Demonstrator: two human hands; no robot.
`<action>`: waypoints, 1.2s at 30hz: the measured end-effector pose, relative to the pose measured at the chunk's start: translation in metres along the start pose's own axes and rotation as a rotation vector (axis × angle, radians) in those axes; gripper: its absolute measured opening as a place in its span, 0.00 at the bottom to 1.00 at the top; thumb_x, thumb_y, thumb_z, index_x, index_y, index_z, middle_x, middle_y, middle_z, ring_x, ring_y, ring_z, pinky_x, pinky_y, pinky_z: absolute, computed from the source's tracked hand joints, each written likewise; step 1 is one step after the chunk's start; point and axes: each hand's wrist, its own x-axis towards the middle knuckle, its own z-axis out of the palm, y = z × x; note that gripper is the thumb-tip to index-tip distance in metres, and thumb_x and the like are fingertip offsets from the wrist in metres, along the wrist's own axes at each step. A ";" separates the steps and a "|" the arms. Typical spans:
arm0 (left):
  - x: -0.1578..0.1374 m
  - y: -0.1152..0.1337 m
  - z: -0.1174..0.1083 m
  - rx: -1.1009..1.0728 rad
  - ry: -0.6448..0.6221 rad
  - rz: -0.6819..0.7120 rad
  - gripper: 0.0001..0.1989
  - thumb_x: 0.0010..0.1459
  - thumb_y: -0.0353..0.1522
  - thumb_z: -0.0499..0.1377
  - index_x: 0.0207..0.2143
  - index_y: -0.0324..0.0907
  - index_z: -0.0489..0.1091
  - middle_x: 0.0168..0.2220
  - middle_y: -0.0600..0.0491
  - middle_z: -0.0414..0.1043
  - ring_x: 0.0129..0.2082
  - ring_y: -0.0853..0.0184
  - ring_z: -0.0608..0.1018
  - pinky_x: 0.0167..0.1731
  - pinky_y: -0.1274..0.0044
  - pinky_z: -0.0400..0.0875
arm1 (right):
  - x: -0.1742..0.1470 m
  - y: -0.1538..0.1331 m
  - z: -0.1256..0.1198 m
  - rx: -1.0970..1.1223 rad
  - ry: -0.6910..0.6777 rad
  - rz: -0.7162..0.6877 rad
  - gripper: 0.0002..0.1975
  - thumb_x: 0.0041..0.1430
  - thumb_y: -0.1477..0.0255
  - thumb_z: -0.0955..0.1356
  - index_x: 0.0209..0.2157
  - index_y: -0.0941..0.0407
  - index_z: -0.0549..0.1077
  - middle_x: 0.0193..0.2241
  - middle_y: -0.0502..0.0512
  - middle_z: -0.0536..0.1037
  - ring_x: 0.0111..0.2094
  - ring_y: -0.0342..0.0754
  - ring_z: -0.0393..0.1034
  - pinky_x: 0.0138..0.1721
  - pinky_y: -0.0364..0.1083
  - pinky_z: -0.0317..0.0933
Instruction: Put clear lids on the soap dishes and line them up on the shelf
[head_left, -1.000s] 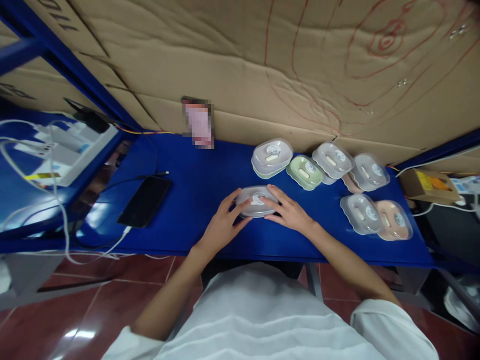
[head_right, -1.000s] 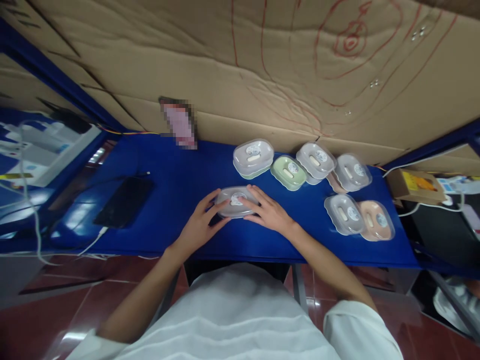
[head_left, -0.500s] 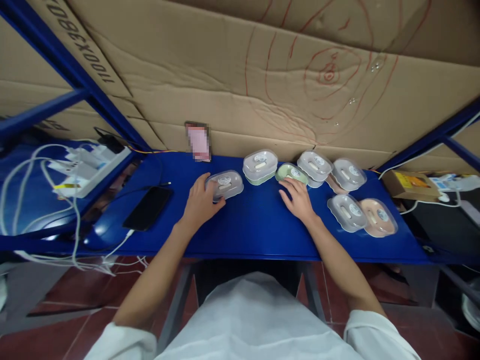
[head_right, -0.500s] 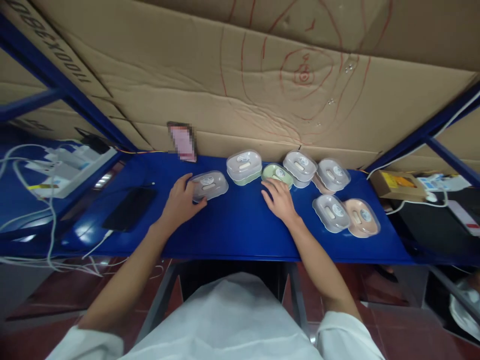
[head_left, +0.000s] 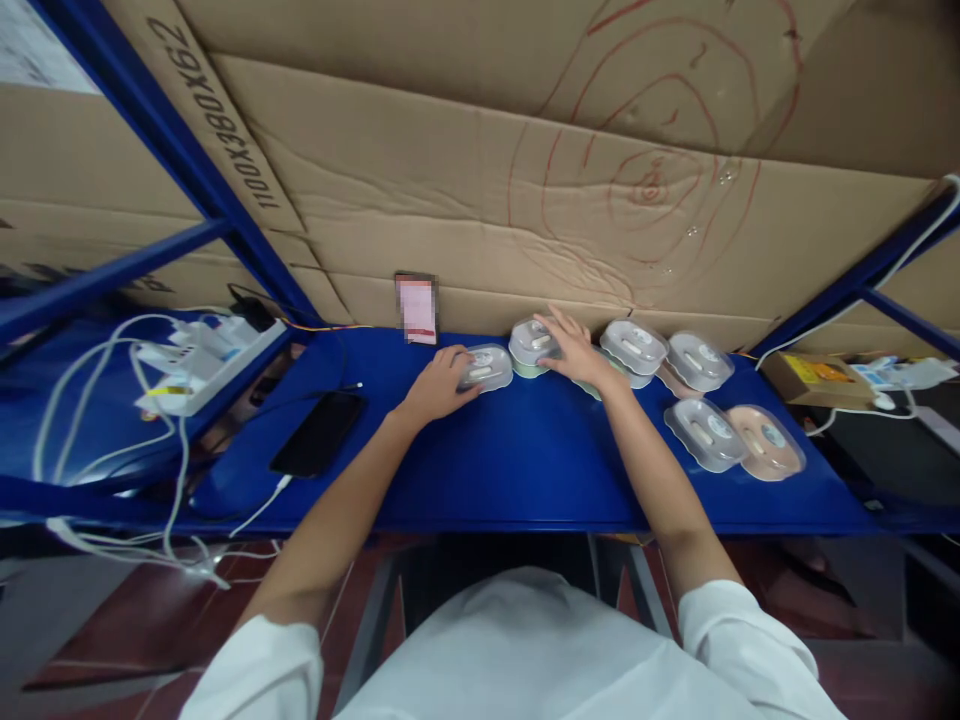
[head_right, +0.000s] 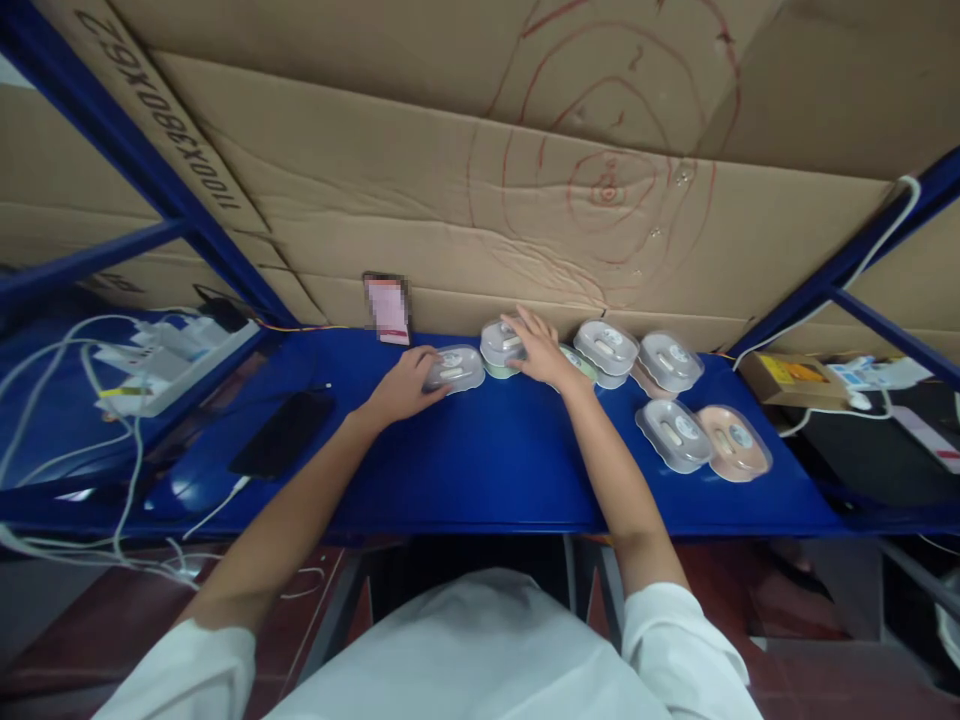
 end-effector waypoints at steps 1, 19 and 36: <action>-0.002 -0.001 0.001 -0.017 0.002 0.004 0.25 0.67 0.46 0.60 0.60 0.40 0.66 0.63 0.38 0.66 0.64 0.47 0.70 0.63 0.56 0.71 | 0.000 0.000 0.003 -0.006 -0.019 -0.005 0.47 0.59 0.68 0.76 0.76 0.46 0.56 0.79 0.61 0.46 0.78 0.69 0.43 0.72 0.73 0.44; -0.004 -0.005 0.006 -0.111 0.035 0.014 0.26 0.68 0.45 0.62 0.61 0.42 0.66 0.63 0.40 0.65 0.65 0.49 0.69 0.66 0.56 0.68 | -0.054 0.019 0.046 -0.101 0.207 -0.039 0.35 0.72 0.61 0.64 0.75 0.54 0.57 0.77 0.64 0.53 0.77 0.65 0.46 0.74 0.68 0.45; -0.005 -0.006 0.008 -0.129 0.041 0.009 0.25 0.68 0.44 0.62 0.60 0.42 0.66 0.64 0.39 0.65 0.66 0.48 0.69 0.67 0.55 0.67 | -0.055 0.021 0.052 -0.109 0.236 -0.040 0.36 0.72 0.59 0.63 0.76 0.53 0.55 0.77 0.63 0.53 0.76 0.66 0.48 0.72 0.67 0.47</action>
